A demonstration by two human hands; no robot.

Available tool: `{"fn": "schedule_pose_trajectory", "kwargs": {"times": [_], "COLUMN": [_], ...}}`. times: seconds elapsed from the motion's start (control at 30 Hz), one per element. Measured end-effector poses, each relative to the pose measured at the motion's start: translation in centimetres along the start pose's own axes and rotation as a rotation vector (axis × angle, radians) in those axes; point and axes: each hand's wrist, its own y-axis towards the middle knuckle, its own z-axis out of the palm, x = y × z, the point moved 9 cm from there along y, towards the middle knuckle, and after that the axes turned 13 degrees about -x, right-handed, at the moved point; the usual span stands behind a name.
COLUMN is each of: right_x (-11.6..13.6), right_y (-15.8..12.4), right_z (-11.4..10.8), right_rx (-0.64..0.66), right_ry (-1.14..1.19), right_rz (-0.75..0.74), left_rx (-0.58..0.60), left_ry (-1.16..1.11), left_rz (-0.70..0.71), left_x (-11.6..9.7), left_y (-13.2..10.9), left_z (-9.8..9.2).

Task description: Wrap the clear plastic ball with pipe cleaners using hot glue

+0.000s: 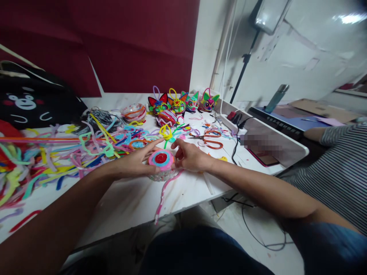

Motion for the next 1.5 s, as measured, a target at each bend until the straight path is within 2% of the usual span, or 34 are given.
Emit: {"fn": "schedule_pose_trajectory", "kwargs": {"times": [0.3, 0.5, 0.8, 0.97, 1.1, 1.2, 1.33, 1.4, 1.5], "right_x": [-0.3, 0.0, -0.9, -1.5, -1.8, -2.6, -4.1, -5.1, -6.5], "right_y": [0.3, 0.4, 0.9, 0.6, -0.9, -2.6, -5.5, -7.0, -8.7], "right_z": [0.1, 0.0, -0.2, -2.1, -4.0, -5.4, -6.8, -7.8, -8.3], "right_rx": [0.009, 0.028, 0.036, -0.03, -0.079, -0.149, -0.268, -0.383, -0.47], "right_ry": [0.002, 0.011, 0.071, 0.103, 0.134, 0.133, 0.121, 0.093, 0.068], "right_rz": [0.004, -0.02, -0.033, -0.064, -0.113, -0.144, -0.177, -0.181, -0.172], "left_rx": [-0.051, 0.001, -0.012, 0.009, -0.009, -0.104, -0.333, -0.438, -0.55], "left_ry": [0.051, 0.042, -0.001, -0.051, -0.045, -0.067, -0.103, -0.074, 0.029], "left_rz": [0.047, 0.032, -0.012, -0.023, -0.037, -0.041, 0.038, 0.055, 0.059], "left_x": [-0.2, 0.4, 0.3, 0.9, 0.9, 0.5, -0.1, 0.2, 1.0], "left_y": [0.1, 0.1, 0.1, 0.2, 0.2, 0.5, 1.1, 1.3, 1.5], "left_z": [-0.4, -0.2, -0.2, -0.3, -0.6, -1.5, -4.1, -5.5, -6.9]}}
